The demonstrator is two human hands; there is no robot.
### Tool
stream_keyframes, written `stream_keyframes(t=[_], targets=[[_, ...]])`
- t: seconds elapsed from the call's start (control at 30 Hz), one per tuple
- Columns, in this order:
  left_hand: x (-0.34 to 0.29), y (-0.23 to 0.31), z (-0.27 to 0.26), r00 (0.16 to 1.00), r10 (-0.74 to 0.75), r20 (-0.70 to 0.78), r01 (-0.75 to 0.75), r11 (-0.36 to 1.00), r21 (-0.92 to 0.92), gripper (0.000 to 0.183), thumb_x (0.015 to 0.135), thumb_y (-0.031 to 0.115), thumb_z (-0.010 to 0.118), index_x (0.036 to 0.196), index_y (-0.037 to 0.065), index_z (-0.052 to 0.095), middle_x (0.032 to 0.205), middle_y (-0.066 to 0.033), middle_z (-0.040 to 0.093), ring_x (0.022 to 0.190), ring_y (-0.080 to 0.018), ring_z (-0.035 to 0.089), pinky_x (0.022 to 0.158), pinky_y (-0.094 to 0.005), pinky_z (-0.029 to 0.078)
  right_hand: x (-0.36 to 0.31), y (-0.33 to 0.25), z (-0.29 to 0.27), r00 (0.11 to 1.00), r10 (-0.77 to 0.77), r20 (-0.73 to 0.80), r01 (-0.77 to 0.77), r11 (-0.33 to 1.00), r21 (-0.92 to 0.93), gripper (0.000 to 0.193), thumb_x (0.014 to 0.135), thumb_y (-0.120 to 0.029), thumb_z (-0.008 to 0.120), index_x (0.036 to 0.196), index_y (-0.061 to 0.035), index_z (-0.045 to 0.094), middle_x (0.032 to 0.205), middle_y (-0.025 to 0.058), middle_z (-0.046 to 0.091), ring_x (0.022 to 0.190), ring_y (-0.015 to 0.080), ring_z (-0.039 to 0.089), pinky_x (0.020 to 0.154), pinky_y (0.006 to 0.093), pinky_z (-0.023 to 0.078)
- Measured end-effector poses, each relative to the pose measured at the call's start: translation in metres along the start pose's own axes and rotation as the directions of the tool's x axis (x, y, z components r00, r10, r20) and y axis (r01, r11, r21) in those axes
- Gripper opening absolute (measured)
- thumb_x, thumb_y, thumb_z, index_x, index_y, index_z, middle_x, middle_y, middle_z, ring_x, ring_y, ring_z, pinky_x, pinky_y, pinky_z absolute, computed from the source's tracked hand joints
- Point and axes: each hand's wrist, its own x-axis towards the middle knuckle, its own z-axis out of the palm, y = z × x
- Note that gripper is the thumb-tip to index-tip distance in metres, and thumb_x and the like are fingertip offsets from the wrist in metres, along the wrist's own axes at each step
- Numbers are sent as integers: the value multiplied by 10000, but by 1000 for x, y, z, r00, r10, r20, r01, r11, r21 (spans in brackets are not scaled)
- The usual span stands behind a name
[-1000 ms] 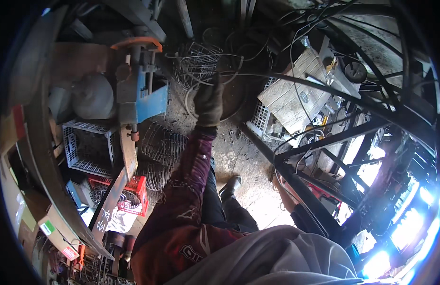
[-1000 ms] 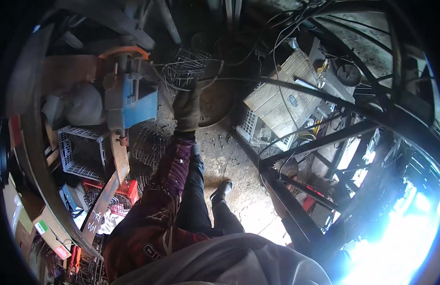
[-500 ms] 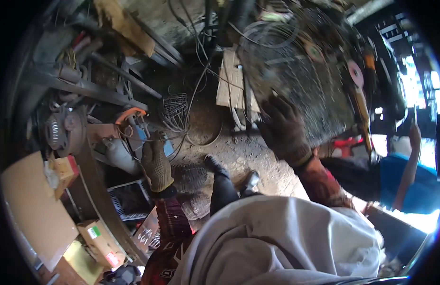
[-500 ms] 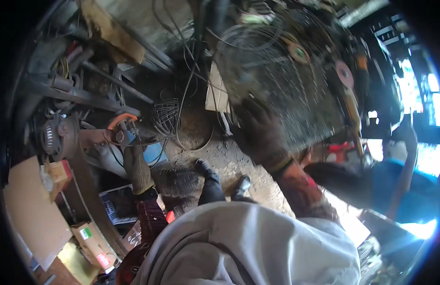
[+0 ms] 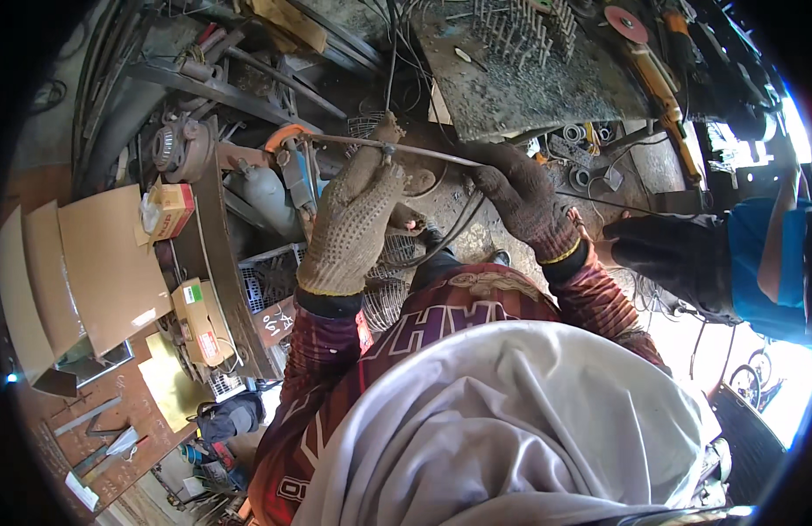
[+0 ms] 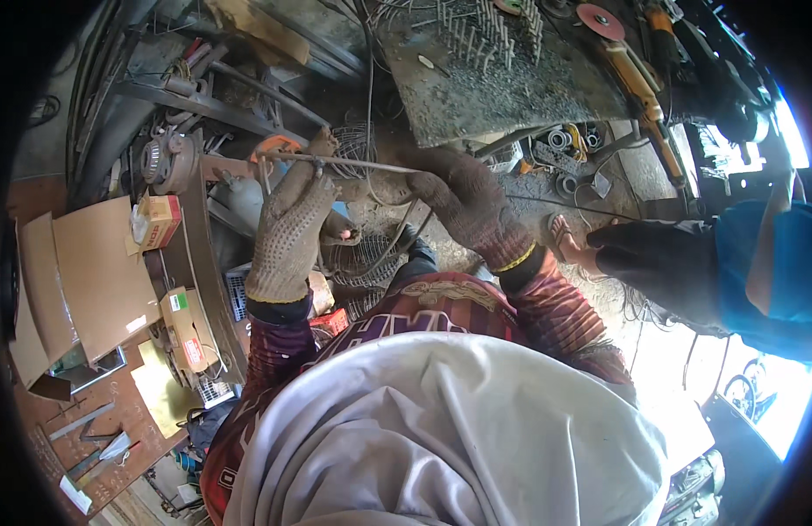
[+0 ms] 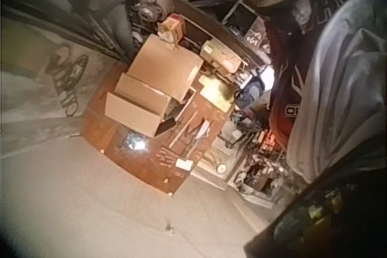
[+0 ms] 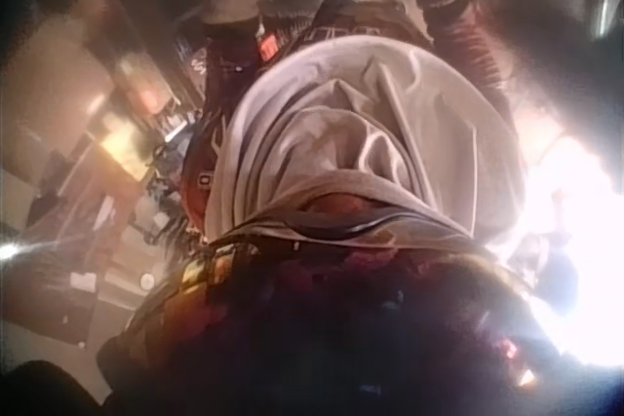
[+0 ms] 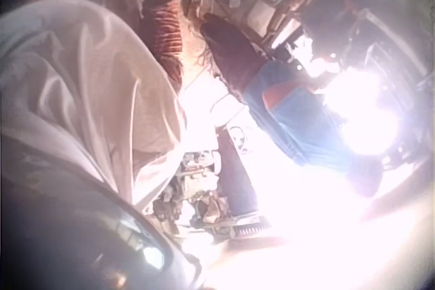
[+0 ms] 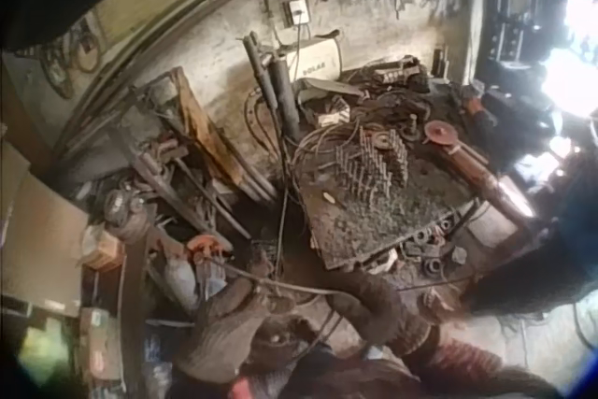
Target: The person welds metal rods onto a curved wire structure using a welding torch and wipes the components with a cloth while wearing protective gloves.
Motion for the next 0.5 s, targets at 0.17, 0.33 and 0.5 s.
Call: stream_keyframes(t=[0.17, 0.33, 0.5], targets=[[-33, 13, 23, 992, -41, 116, 22, 987, 159, 551, 1034, 124, 504, 1555, 48, 340, 1096, -90, 654, 706, -103, 653, 629, -231, 574, -39, 3, -8, 1000, -26, -15, 28, 990, 137, 401, 1038, -362, 549, 1124, 14, 660, 937, 103, 640, 864, 211, 601, 811, 353, 477], [-51, 26, 51, 977, -59, 207, 23, 985, 173, 590, 1020, 93, 494, 1573, 43, 292, 1167, -113, 655, 787, -110, 658, 704, -233, 572, -66, 23, -17, 999, -45, -27, 50, 971, 236, 407, 1043, -384, 535, 1065, 4, 657, 908, 94, 617, 834, 207, 583, 791, 339, 464], [-61, 34, 78, 973, -69, 220, 34, 987, 159, 595, 1017, 70, 485, 1577, 45, 284, 1197, -113, 654, 815, -112, 646, 734, -226, 558, -78, 33, -29, 998, -30, -46, 42, 961, 274, 415, 1054, -400, 518, 1015, -8, 646, 938, 80, 605, 865, 176, 563, 795, 326, 449]])
